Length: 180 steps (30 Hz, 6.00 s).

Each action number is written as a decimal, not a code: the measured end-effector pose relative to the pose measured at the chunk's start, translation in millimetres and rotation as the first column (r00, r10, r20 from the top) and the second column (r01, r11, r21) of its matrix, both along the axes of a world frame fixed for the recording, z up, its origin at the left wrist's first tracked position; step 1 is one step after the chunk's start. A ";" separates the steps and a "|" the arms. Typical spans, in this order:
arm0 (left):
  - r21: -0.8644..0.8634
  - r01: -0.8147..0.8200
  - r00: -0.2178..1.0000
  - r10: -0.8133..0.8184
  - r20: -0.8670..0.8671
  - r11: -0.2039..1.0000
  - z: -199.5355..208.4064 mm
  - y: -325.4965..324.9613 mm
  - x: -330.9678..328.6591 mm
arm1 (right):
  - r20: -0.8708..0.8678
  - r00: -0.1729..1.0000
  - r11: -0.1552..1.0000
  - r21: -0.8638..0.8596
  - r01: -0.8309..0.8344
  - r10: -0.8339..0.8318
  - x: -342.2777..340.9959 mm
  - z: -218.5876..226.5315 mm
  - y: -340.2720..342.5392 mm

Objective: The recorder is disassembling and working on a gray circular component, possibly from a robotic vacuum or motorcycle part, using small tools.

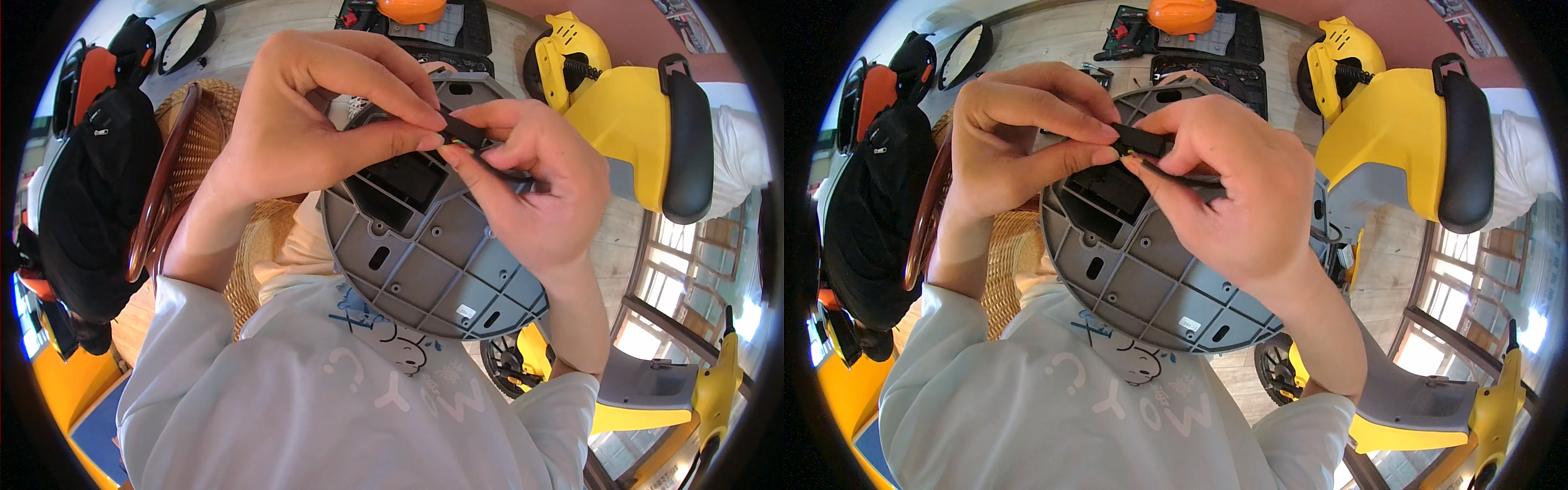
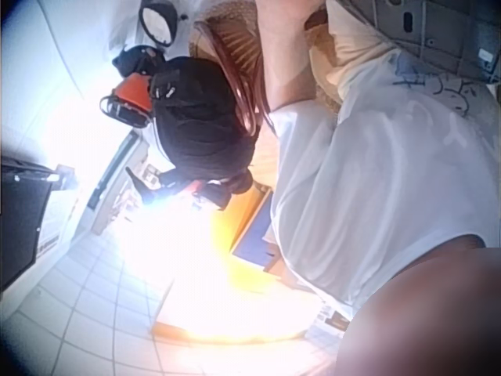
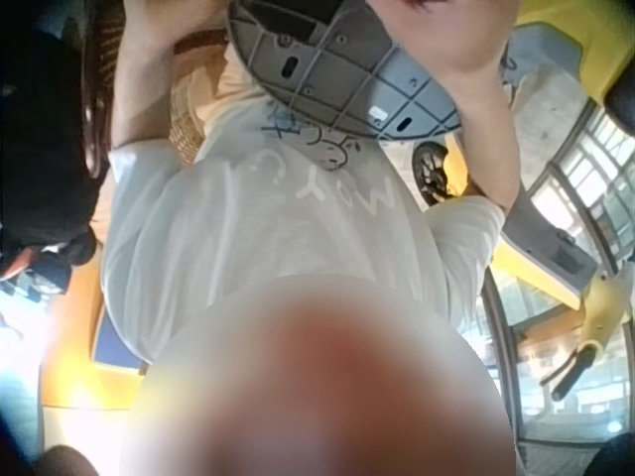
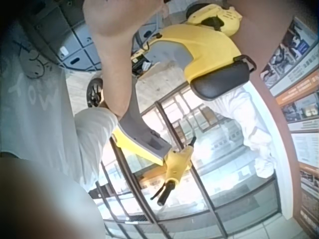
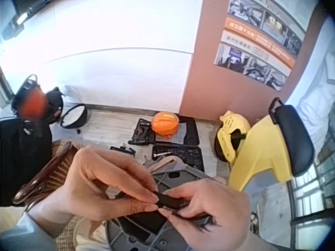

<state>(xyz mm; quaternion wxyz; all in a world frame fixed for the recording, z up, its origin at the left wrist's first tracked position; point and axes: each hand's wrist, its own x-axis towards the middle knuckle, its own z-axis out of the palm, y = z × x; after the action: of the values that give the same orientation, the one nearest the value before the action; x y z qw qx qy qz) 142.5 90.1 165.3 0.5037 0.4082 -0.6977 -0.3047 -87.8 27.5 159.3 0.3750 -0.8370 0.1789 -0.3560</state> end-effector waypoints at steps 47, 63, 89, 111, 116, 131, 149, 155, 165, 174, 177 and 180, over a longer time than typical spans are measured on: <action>-0.151 0.001 0.953 0.045 0.298 0.989 -16.0 2.9 10.3 | -0.027 0.995 0.890 -0.450 0.073 -0.095 16.8 -15.6 9.2; 0.007 -0.164 0.976 0.161 0.149 0.986 -30.4 14.5 11.5 | 0.042 0.998 0.805 -0.590 0.062 -0.046 22.7 -22.6 6.1; 0.356 -0.055 0.996 0.077 -0.047 0.933 -39.4 2.5 7.5 | -0.144 0.985 0.869 -0.494 0.010 -0.094 25.8 -17.1 -3.1; 0.504 0.310 0.870 -0.026 -0.492 0.806 -40.1 12.4 4.9 | -0.217 0.969 0.889 -0.458 0.008 -0.120 19.6 -8.6 3.1; 0.485 0.190 0.952 -0.041 -0.302 0.854 -42.4 17.1 1.5 | -0.256 0.956 0.884 -0.467 0.005 -0.141 16.6 -3.4 4.5; 0.423 0.303 0.921 -0.149 -0.359 0.854 -41.0 39.7 7.1 | -0.281 0.954 0.876 -0.480 -0.048 -0.102 17.0 -4.6 19.3; 0.202 -0.081 0.996 0.085 -0.013 0.976 -42.5 44.3 -14.3 | -0.315 0.948 0.829 -0.543 -0.135 -0.052 20.0 -5.0 15.5; 0.407 0.166 0.944 -0.026 -0.328 0.898 -44.7 41.6 -4.7 | -0.303 0.950 0.845 -0.525 -0.103 -0.073 16.6 -7.3 15.1; 0.341 0.210 0.944 -0.100 -0.314 0.916 -50.1 38.9 -1.1 | -0.300 0.951 0.805 -0.580 -0.124 -0.070 16.4 -13.1 13.3; 0.501 0.304 0.906 -0.084 -0.414 0.810 -47.0 44.5 -3.5 | -0.319 0.947 0.851 -0.509 -0.130 -0.046 14.9 -4.7 23.1; 0.507 0.247 0.861 0.053 -0.506 0.826 -34.8 61.7 -14.4 | -0.303 0.953 0.844 -0.518 -0.140 -0.028 16.1 -2.7 28.8; 0.487 0.130 0.884 0.122 -0.452 0.863 -32.7 68.2 -22.8 | -0.319 0.948 0.833 -0.530 -0.162 -0.019 18.6 -2.7 28.0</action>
<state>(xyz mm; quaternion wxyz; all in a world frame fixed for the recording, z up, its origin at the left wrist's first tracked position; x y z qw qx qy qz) 119.8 158.3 132.6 0.5317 0.4381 -0.4519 -0.5667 -69.1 55.5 156.6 0.0994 -0.9606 0.0941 -0.2417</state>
